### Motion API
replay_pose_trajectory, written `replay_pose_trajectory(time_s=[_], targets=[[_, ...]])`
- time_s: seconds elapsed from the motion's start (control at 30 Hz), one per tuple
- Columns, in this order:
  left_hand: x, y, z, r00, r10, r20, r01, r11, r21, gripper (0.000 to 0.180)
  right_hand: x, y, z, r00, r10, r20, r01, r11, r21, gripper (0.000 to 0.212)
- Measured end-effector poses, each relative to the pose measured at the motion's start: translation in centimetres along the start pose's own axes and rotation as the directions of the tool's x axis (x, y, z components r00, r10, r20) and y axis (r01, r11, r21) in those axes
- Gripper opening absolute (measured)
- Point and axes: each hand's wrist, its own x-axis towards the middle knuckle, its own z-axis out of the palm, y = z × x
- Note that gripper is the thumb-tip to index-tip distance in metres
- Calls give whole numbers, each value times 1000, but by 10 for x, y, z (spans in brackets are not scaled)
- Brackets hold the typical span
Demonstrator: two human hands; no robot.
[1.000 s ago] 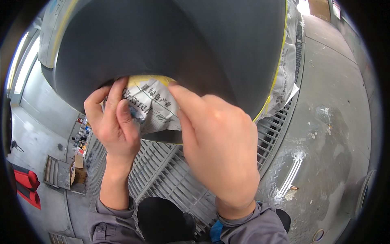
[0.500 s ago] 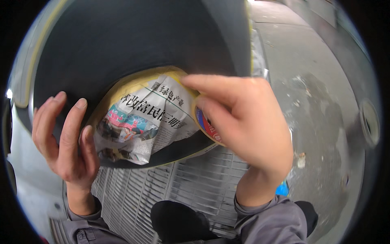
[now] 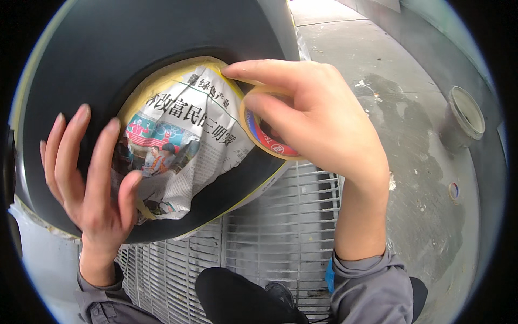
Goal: The person applies yellow masking tape around the perimeter of a newspaper-covered recess on a dark grey car part. They smooth the tape with their fingers to ensure it adheres properly.
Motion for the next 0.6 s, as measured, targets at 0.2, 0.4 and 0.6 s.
replay_pose_trajectory(time_s=[0.2, 0.4, 0.6], targets=[[27, 39, 19, 985, -171, -29, 173, 982, 82, 51, 10, 9, 6, 990, -135, -40, 135, 991, -18, 35], [41, 56, 36, 981, -185, -52, 190, 977, 96, 52, 14, 26, 11, 933, -339, -118, 335, 941, -51, 32], [64, 66, 32, 995, -96, 21, 93, 989, 118, 49, 12, 34, 9, 932, -331, -150, 326, 944, -58, 30]])
